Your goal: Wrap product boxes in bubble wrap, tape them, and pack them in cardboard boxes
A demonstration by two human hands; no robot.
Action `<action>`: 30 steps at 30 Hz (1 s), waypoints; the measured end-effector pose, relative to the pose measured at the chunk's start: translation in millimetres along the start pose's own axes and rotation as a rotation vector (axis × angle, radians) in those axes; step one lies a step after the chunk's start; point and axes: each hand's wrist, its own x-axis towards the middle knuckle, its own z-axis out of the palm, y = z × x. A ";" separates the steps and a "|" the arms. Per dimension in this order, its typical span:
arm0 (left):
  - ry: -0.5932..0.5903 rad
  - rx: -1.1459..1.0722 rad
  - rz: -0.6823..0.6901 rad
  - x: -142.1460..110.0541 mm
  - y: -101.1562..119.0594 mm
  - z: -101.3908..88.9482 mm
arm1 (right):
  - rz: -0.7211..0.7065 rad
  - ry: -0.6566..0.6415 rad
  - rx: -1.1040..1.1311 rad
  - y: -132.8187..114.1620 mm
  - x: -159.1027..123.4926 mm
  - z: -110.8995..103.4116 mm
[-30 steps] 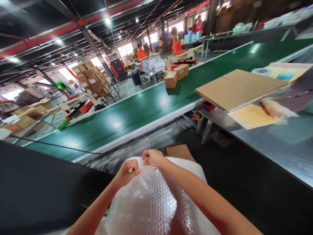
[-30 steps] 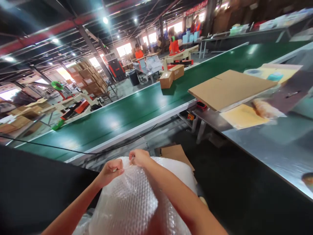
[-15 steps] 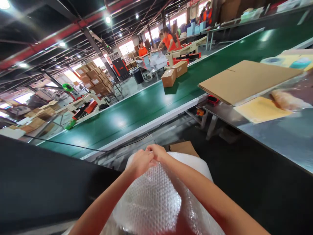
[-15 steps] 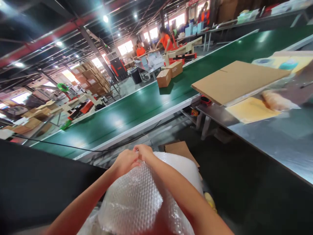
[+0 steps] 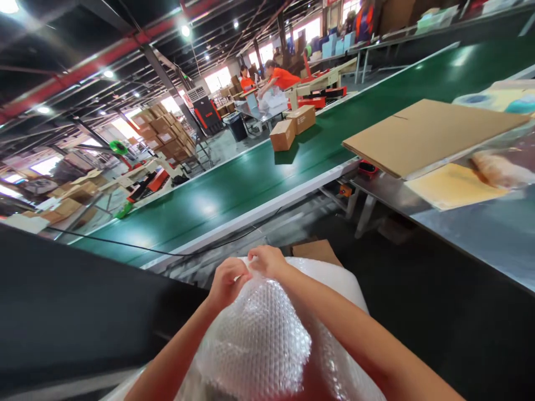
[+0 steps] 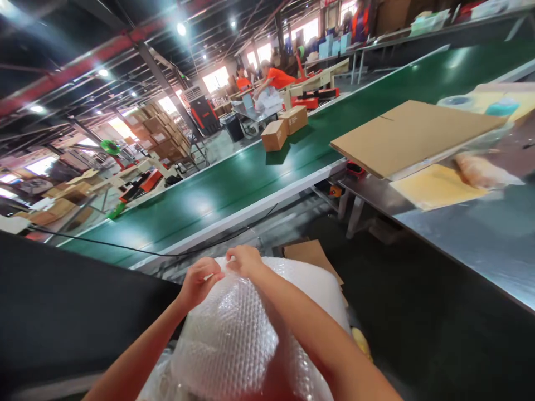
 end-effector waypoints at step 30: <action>-0.283 -0.062 -0.454 19.0 -12.5 14.1 | 0.084 0.287 -0.406 -34.9 -53.6 23.0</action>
